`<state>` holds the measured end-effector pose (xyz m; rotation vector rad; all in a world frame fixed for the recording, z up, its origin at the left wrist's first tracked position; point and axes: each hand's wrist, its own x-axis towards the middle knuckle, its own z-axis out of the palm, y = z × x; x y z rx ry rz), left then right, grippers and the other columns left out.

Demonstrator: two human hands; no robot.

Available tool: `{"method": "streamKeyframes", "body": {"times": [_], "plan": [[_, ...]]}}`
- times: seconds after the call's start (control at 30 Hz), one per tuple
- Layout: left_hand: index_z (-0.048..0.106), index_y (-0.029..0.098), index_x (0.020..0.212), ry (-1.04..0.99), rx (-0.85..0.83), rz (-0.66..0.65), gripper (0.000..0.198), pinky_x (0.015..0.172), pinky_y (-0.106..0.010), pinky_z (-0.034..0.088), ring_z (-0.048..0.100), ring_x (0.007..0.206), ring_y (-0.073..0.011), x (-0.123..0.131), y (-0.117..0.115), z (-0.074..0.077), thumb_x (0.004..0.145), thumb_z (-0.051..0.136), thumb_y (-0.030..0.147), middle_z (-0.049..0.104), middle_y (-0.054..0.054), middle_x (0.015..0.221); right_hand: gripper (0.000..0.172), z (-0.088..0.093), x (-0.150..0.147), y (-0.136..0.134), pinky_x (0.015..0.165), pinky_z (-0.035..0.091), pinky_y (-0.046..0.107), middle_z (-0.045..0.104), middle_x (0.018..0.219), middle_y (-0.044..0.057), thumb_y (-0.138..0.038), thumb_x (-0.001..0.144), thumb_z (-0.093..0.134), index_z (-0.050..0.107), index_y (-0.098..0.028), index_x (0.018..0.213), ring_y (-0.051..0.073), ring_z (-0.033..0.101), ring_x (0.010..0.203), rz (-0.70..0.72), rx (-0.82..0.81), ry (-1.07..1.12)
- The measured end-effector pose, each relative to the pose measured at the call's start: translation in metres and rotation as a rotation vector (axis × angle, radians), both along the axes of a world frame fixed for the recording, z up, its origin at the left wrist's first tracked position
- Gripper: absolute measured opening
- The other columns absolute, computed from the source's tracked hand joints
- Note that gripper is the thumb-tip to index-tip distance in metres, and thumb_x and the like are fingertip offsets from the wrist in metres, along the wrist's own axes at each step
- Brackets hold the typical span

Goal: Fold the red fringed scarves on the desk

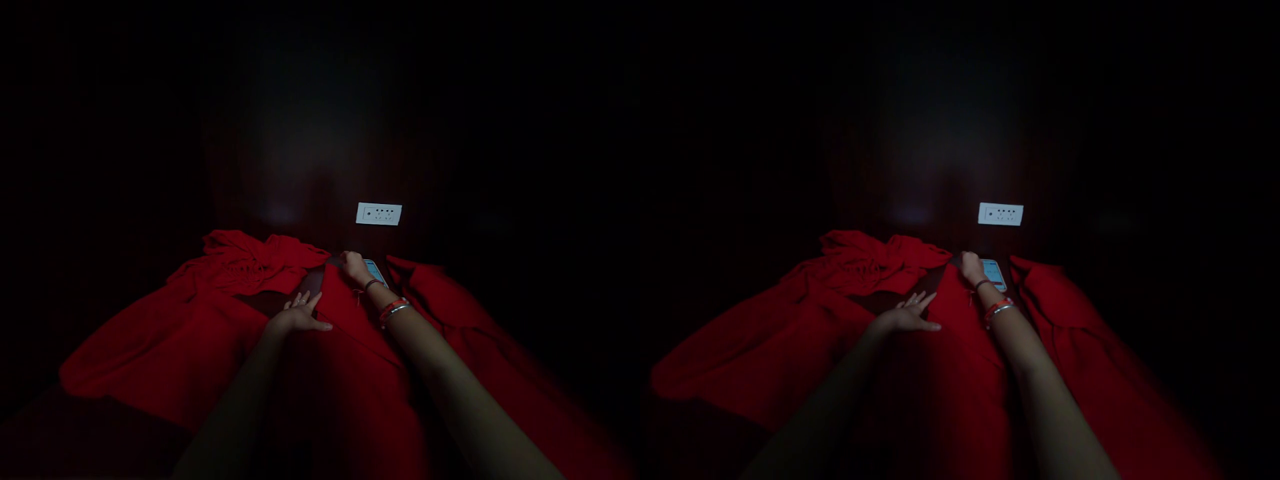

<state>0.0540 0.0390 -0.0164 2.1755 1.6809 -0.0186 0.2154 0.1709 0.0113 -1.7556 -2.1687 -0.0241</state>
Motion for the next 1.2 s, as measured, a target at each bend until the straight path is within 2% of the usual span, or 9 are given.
{"method": "streamKeyframes", "body": {"times": [0.23, 0.43, 0.6, 0.7, 0.77, 0.83, 0.93, 1.03, 1.2], "plan": [[-0.001, 0.025, 0.129, -0.023, 0.03, 0.022, 0.101, 0.093, -0.049, 0.011, -0.001, 0.121, -0.0296, 0.002, 0.001, 0.004, 0.051, 0.042, 0.071, -0.003, -0.009, 0.135, 0.028, -0.009, 0.049, -0.057, 0.072, 0.036, 0.018, 0.058, 0.098, 0.009, -0.024, 0.076, 0.043, 0.054, -0.015, 0.099, 0.015, 0.053, 0.089, -0.035, -0.023, -0.038], [0.009, 0.029, 0.129, -0.107, 0.306, -0.035, 0.068, 0.095, -0.045, 0.011, -0.005, 0.123, -0.0217, 0.018, 0.003, -0.002, 0.071, 0.018, 0.063, 0.0, 0.001, 0.136, 0.031, -0.026, 0.051, -0.093, 0.078, 0.034, 0.023, 0.05, 0.106, 0.009, -0.02, 0.078, 0.036, 0.052, -0.018, 0.104, 0.017, 0.047, 0.094, -0.069, 0.106, -0.053], [0.011, 0.03, 0.128, 0.021, 0.134, -0.057, 0.069, 0.093, -0.05, 0.007, -0.002, 0.122, -0.0259, 0.02, 0.006, -0.013, 0.069, 0.015, 0.066, 0.002, 0.003, 0.136, 0.035, -0.026, 0.056, -0.098, 0.074, 0.036, 0.03, 0.046, 0.11, 0.013, -0.019, 0.08, 0.028, 0.056, -0.016, 0.101, 0.024, 0.042, 0.096, -0.119, 0.056, -0.151], [0.009, 0.031, 0.128, 0.046, 0.117, -0.046, 0.071, 0.094, -0.049, 0.005, -0.003, 0.122, -0.0265, 0.018, 0.007, -0.015, 0.067, 0.014, 0.067, 0.0, 0.004, 0.136, 0.037, -0.025, 0.059, -0.101, 0.076, 0.035, 0.034, 0.04, 0.118, 0.013, -0.018, 0.08, 0.026, 0.054, -0.015, 0.105, 0.026, 0.038, 0.102, -0.124, 0.039, -0.174], [0.009, 0.031, 0.128, 0.055, 0.117, -0.041, 0.071, 0.094, -0.048, 0.005, -0.002, 0.122, -0.0263, 0.018, 0.008, -0.015, 0.067, 0.013, 0.067, -0.001, 0.004, 0.136, 0.039, -0.024, 0.056, -0.104, 0.083, 0.031, 0.035, 0.034, 0.125, 0.01, -0.019, 0.081, 0.024, 0.046, -0.017, 0.113, 0.024, 0.032, 0.11, -0.036, 0.118, -0.171], [0.009, 0.032, 0.128, 0.06, 0.122, -0.039, 0.071, 0.094, -0.047, 0.005, -0.003, 0.122, -0.026, 0.018, 0.008, -0.015, 0.067, 0.013, 0.067, -0.001, 0.005, 0.136, 0.04, -0.027, 0.049, -0.105, 0.091, 0.023, 0.036, 0.027, 0.13, 0.006, -0.025, 0.083, 0.023, 0.037, -0.019, 0.12, 0.021, 0.022, 0.117, 0.16, 0.156, -0.182], [0.008, 0.033, 0.128, 0.07, 0.111, -0.025, 0.072, 0.095, -0.046, 0.005, -0.003, 0.122, -0.0263, 0.018, 0.008, -0.015, 0.066, 0.013, 0.069, -0.002, 0.006, 0.135, 0.048, -0.035, 0.04, -0.103, 0.096, 0.015, 0.037, 0.024, 0.132, 0.006, -0.039, 0.083, 0.021, 0.027, -0.019, 0.125, 0.019, 0.015, 0.121, 0.347, -0.032, -0.206], [0.007, 0.032, 0.128, 0.081, 0.084, -0.016, 0.076, 0.095, -0.045, 0.006, -0.003, 0.122, -0.0276, 0.017, 0.009, -0.014, 0.064, 0.014, 0.07, -0.004, 0.005, 0.135, 0.059, -0.045, 0.038, -0.094, 0.096, 0.012, 0.036, 0.018, 0.133, 0.01, -0.049, 0.081, 0.016, 0.021, -0.014, 0.128, 0.02, 0.012, 0.122, 0.288, -0.201, -0.191], [0.006, 0.031, 0.129, 0.071, 0.067, -0.016, 0.079, 0.095, -0.046, 0.005, -0.003, 0.121, -0.0286, 0.016, 0.008, -0.011, 0.062, 0.015, 0.072, -0.002, 0.004, 0.136, 0.068, -0.045, 0.038, -0.088, 0.097, 0.011, 0.033, 0.014, 0.133, 0.016, -0.054, 0.078, 0.018, 0.023, -0.007, 0.127, 0.022, 0.009, 0.122, 0.175, -0.227, -0.177]]}}
